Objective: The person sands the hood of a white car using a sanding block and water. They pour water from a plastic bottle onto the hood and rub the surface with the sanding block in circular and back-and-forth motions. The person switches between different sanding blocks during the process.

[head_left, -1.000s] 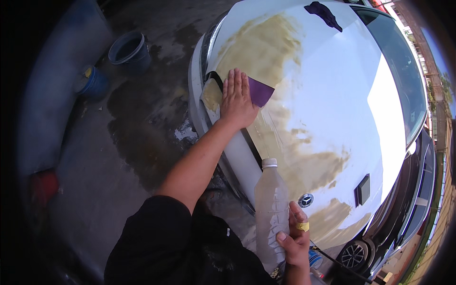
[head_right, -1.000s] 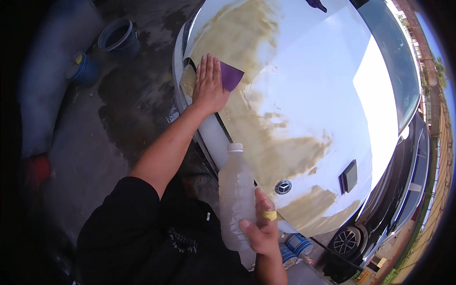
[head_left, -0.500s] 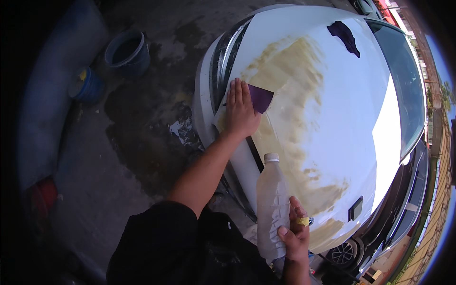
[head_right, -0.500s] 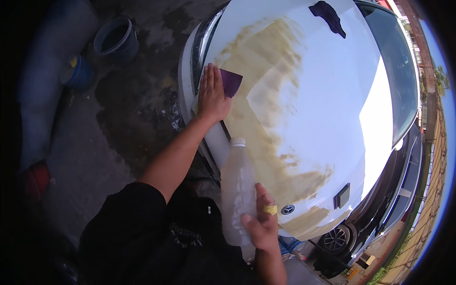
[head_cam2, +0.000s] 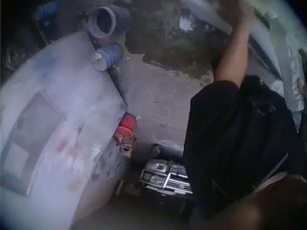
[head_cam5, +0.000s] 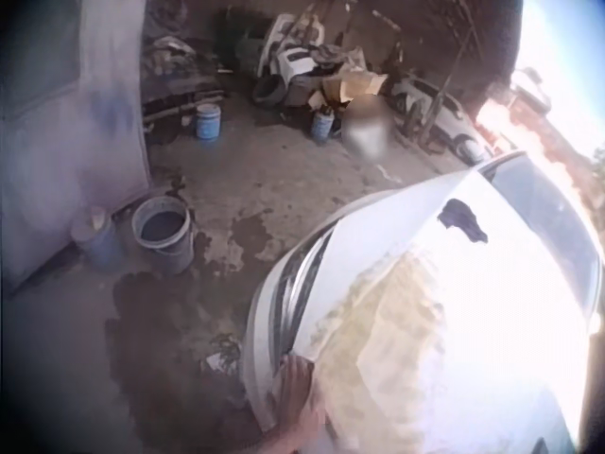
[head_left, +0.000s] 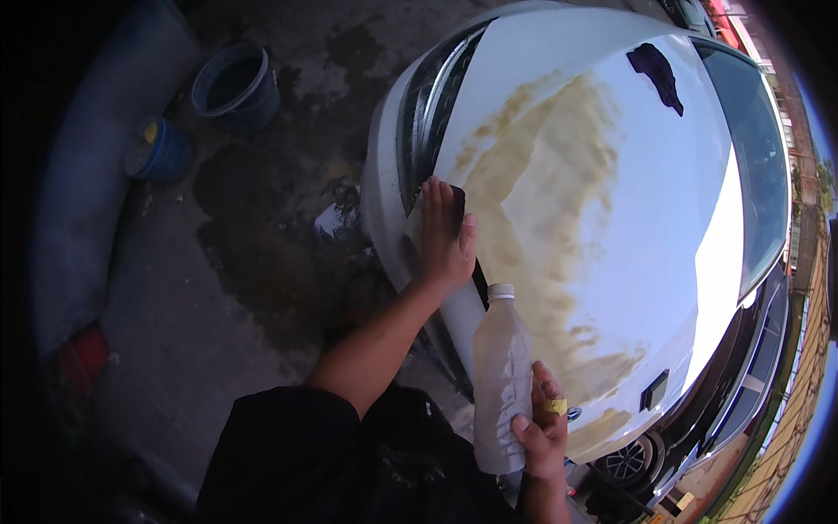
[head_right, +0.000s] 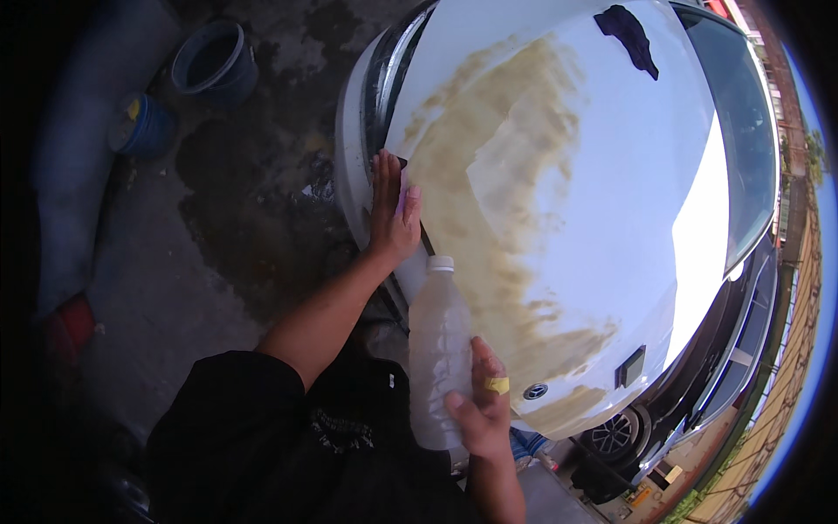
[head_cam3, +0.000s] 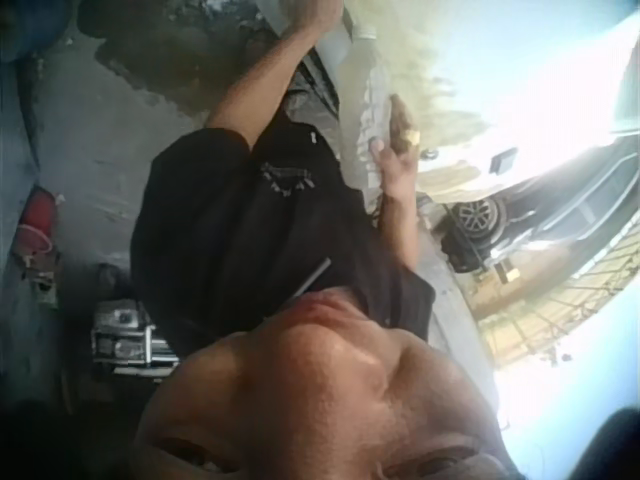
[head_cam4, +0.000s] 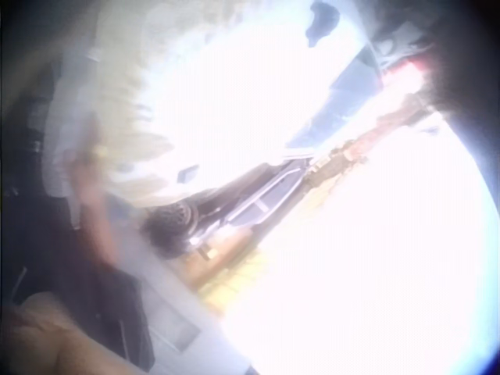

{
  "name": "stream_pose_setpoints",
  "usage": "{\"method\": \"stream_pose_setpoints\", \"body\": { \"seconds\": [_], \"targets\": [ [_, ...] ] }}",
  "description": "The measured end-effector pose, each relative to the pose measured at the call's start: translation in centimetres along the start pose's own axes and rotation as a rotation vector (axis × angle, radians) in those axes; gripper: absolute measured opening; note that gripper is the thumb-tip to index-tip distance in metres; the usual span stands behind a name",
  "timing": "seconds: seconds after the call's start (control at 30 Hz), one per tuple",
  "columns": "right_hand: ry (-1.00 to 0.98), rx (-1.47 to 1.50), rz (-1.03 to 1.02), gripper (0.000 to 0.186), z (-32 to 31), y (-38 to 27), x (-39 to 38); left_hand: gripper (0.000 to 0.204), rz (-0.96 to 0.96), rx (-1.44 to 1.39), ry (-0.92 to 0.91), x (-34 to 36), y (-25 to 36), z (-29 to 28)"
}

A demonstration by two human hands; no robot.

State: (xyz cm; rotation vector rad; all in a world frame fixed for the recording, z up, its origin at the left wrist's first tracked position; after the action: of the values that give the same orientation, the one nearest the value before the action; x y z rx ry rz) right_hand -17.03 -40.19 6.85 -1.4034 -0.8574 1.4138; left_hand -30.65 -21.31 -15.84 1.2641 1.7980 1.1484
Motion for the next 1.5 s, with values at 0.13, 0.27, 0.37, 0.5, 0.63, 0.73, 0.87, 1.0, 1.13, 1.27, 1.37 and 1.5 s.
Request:
{"method": "stream_pose_setpoints", "body": {
  "seconds": [0.13, 0.27, 0.37, 0.5, 0.63, 0.73, 0.87, 1.0, 1.13, 1.27, 1.37, 1.5],
  "targets": [
    [0.007, -0.01, 0.003, 0.08, 0.0, 0.0, -0.1, 0.064, 0.058, -0.04, -0.033, -0.1, 1.2, -0.3],
    [0.008, 0.016, 0.011, 0.08, 0.3, -0.4, -0.5, 0.063, -0.056, -0.188, -0.041, 1.8, -2.9, -0.6],
    [0.017, 0.027, 0.009, 0.079, 0.1, -0.3, -0.8, 0.058, -0.04, -0.201, -0.064, -0.4, -4.3, -1.3],
    [0.036, 0.068, 0.007, 0.08, 0.4, -0.8, -0.6, 0.056, -0.037, -0.139, -0.031, -0.1, -10.9, -4.4],
    [0.055, 0.044, -0.011, 0.08, -0.4, 0.0, -0.6, 0.053, 0.016, -0.084, -0.19, 1.8, -3.2, -7.9],
    [0.052, 0.038, -0.026, 0.08, -0.5, 0.5, -0.6, 0.059, 0.322, -0.143, -0.177, 2.3, -1.3, -6.4],
    [0.065, 0.042, -0.031, 0.08, -0.2, 0.2, -0.6, 0.083, 0.352, -0.047, -0.215, 2.4, -0.5, -4.1],
    [0.069, 0.057, -0.022, 0.079, 0.6, -0.5, 0.4, 0.082, 0.436, 0.151, -0.231, 9.8, 2.0, -1.4],
    [0.047, 0.052, -0.047, 0.08, 1.4, -0.7, 1.5, 0.088, 0.504, 0.281, -0.226, 14.7, 3.1, 0.0],
    [0.034, 0.046, -0.06, 0.08, 2.0, -1.3, 2.3, 0.087, 0.472, 0.156, -0.354, 7.2, -0.3, -3.1],
    [0.043, -0.003, -0.084, 0.082, 2.2, -0.9, 2.7, 0.088, 0.464, 0.112, -0.378, 6.2, -2.1, -4.1],
    [0.01, 0.004, -0.077, 0.084, 3.4, -0.8, 3.7, 0.087, 0.528, 0.254, -0.308, 14.1, 3.2, -1.4]
  ]
}}
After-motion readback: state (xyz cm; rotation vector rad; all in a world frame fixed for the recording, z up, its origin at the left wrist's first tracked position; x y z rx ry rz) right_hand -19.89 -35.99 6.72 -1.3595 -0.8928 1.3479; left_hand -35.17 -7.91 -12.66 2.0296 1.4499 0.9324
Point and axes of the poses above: each hand's wrist, its own x-axis towards the middle knuckle, its own z-axis out of the palm, y = z × x, the point moved 1 cm from there along x, towards the middle knuckle, and after that the axes turned 13 degrees about -z, right-handed, at the moved point
